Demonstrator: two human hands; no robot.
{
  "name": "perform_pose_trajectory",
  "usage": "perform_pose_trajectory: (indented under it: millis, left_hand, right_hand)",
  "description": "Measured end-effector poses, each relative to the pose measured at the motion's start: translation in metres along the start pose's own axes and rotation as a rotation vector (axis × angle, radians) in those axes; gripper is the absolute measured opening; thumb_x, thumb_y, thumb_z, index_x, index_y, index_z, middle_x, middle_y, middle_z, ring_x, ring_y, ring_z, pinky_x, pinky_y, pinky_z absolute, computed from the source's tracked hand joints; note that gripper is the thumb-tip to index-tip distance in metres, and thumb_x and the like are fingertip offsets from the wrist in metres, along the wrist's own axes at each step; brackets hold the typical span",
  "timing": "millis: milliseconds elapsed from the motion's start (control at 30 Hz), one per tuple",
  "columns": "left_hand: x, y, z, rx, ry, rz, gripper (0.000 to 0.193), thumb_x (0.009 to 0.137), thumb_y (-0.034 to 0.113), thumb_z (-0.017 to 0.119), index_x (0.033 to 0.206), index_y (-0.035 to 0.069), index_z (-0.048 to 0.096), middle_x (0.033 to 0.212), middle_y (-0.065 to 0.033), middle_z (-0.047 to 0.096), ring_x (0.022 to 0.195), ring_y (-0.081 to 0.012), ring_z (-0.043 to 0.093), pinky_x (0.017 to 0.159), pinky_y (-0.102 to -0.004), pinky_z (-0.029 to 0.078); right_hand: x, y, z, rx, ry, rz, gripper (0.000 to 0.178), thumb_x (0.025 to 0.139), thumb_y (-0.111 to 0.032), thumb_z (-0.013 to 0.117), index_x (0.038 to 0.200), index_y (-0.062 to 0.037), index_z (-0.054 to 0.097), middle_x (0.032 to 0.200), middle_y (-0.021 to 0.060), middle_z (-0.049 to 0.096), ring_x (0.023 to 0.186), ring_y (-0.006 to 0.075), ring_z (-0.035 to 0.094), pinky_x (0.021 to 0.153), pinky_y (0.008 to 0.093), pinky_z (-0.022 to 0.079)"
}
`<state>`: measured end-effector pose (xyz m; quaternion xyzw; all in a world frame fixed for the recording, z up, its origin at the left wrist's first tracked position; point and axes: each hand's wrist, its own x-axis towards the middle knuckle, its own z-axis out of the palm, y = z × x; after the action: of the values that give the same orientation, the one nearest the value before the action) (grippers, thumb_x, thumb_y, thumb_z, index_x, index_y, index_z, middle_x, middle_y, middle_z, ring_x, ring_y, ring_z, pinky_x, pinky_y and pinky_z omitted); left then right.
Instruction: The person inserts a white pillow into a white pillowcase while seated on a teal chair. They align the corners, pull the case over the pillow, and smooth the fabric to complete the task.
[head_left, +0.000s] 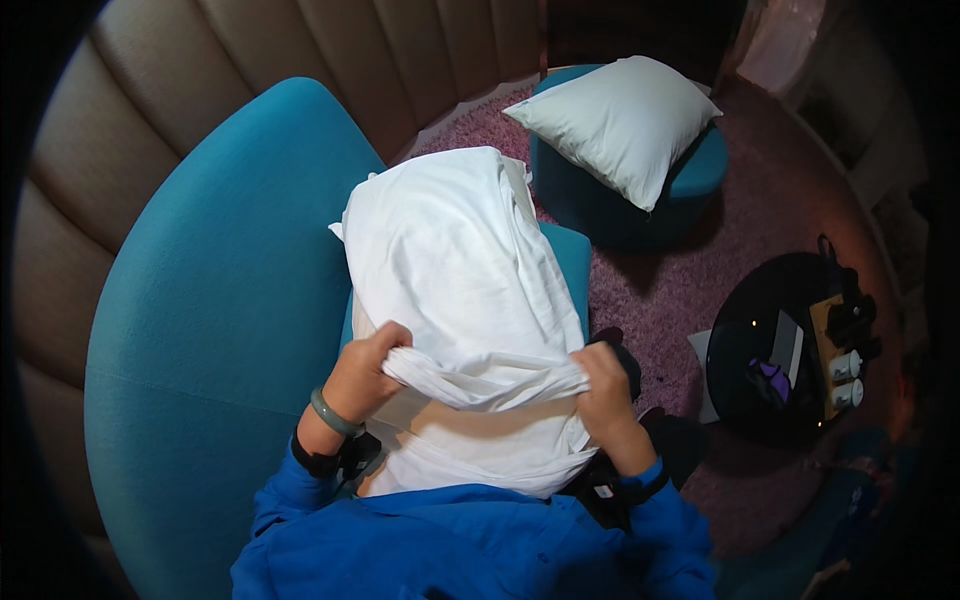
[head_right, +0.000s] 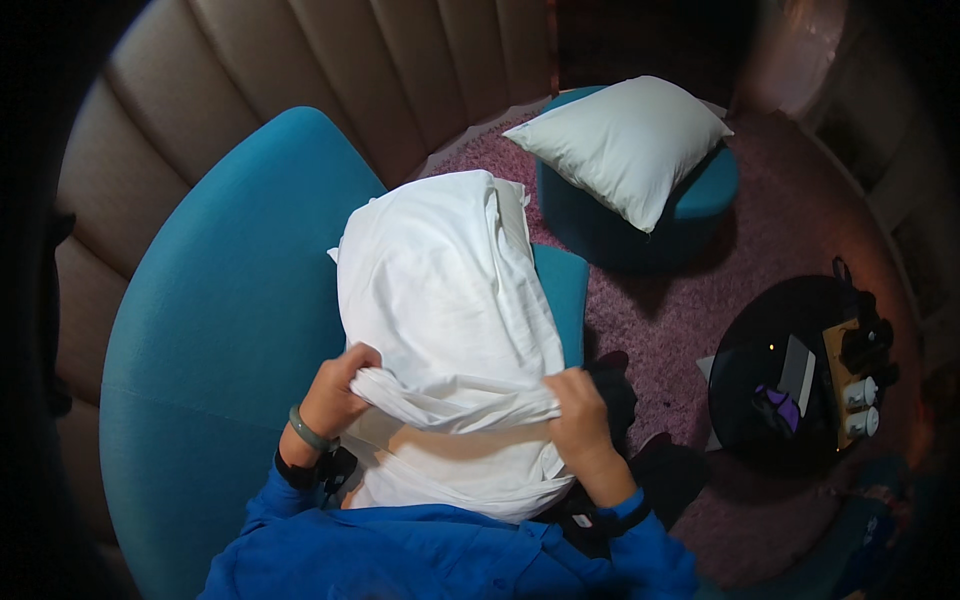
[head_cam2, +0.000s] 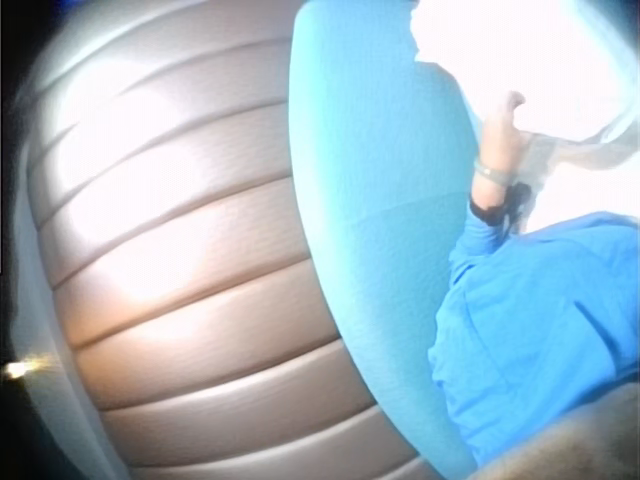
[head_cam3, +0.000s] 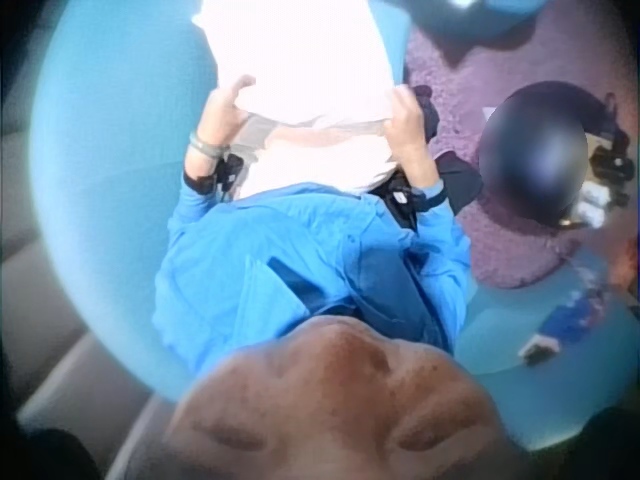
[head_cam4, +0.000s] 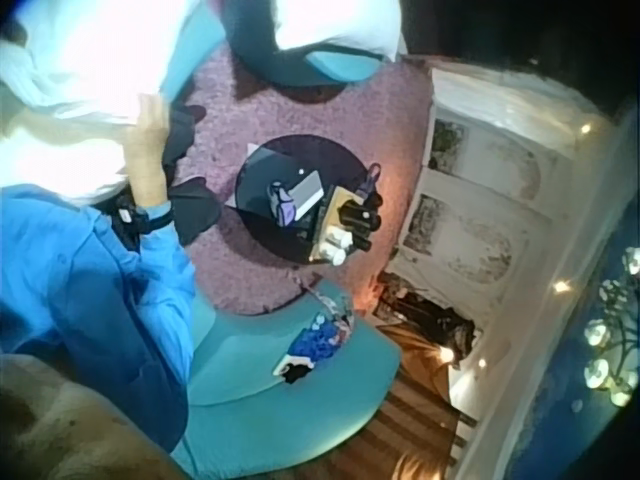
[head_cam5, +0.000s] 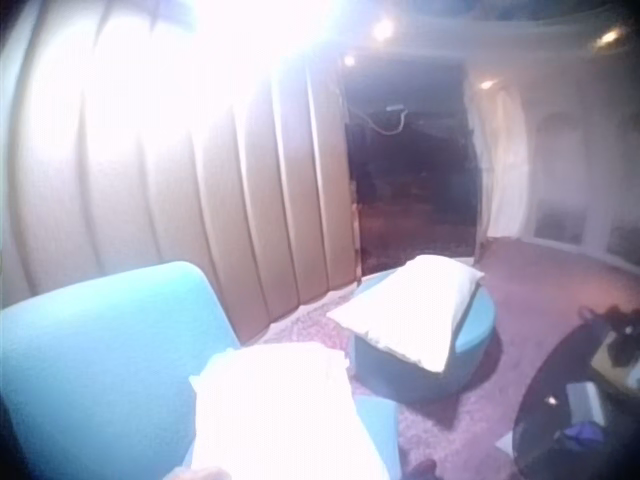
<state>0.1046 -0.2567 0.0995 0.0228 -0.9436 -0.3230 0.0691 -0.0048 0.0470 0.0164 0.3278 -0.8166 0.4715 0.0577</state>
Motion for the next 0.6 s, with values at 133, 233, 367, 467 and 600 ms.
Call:
perform_pose_trajectory:
  millis: [133,233,367,467,600]
  left_hand:
    - [-0.014,-0.003,0.008,0.389,-0.028,-0.054,0.025,0.079,0.009,0.070,0.098,0.008,0.053,0.082,-0.0172,0.064,0.076,-0.0382,0.063,0.062,-0.0442,0.050]
    - [-0.011,-0.013,0.016,0.422,0.312,0.007,0.026,0.076,-0.008,0.055,0.098,0.006,0.053,0.087,-0.0196,0.061,0.078,-0.0401,0.061,0.065,-0.0439,0.049]
    - [-0.002,-0.017,0.008,0.110,0.553,-0.123,0.019,0.083,-0.007,0.056,0.096,0.005,0.050,0.080,-0.0162,0.056,0.072,-0.0332,0.059,0.067,-0.0356,0.048]
    - [0.010,-0.010,-0.001,-0.214,0.567,-0.005,0.018,0.086,-0.001,0.062,0.096,0.004,0.049,0.078,-0.0065,0.054,0.070,-0.0180,0.054,0.067,-0.0281,0.045]
    - [0.010,0.003,-0.007,-0.436,0.347,-0.014,0.019,0.085,0.001,0.067,0.089,0.005,0.049,0.079,-0.0009,0.052,0.074,-0.0091,0.047,0.068,-0.0225,0.042]
  right_hand:
    - [0.002,-0.008,-0.006,0.476,0.145,0.297,0.013,0.083,0.005,0.056,0.095,0.0008,0.057,0.091,0.0096,0.063,0.083,0.0225,0.061,0.078,0.0292,0.048]
    - [-0.006,-0.021,-0.005,0.438,0.041,0.175,0.012,0.085,0.004,0.058,0.097,0.0004,0.056,0.086,0.0109,0.063,0.080,0.0219,0.063,0.073,0.0276,0.048]
    - [-0.013,-0.029,-0.005,0.282,-0.143,-0.020,0.037,0.078,-0.011,0.078,0.108,-0.0018,0.058,0.084,0.0173,0.067,0.076,0.0296,0.068,0.067,0.0334,0.053]
    - [-0.016,-0.031,0.002,0.065,-0.263,-0.046,0.036,0.076,-0.008,0.075,0.108,-0.0027,0.061,0.087,0.0183,0.067,0.079,0.0340,0.068,0.069,0.0372,0.054]
    - [-0.005,-0.018,0.005,-0.189,-0.323,-0.010,0.044,0.070,0.002,0.068,0.113,-0.0014,0.058,0.095,0.0177,0.066,0.089,0.0348,0.065,0.076,0.0365,0.053]
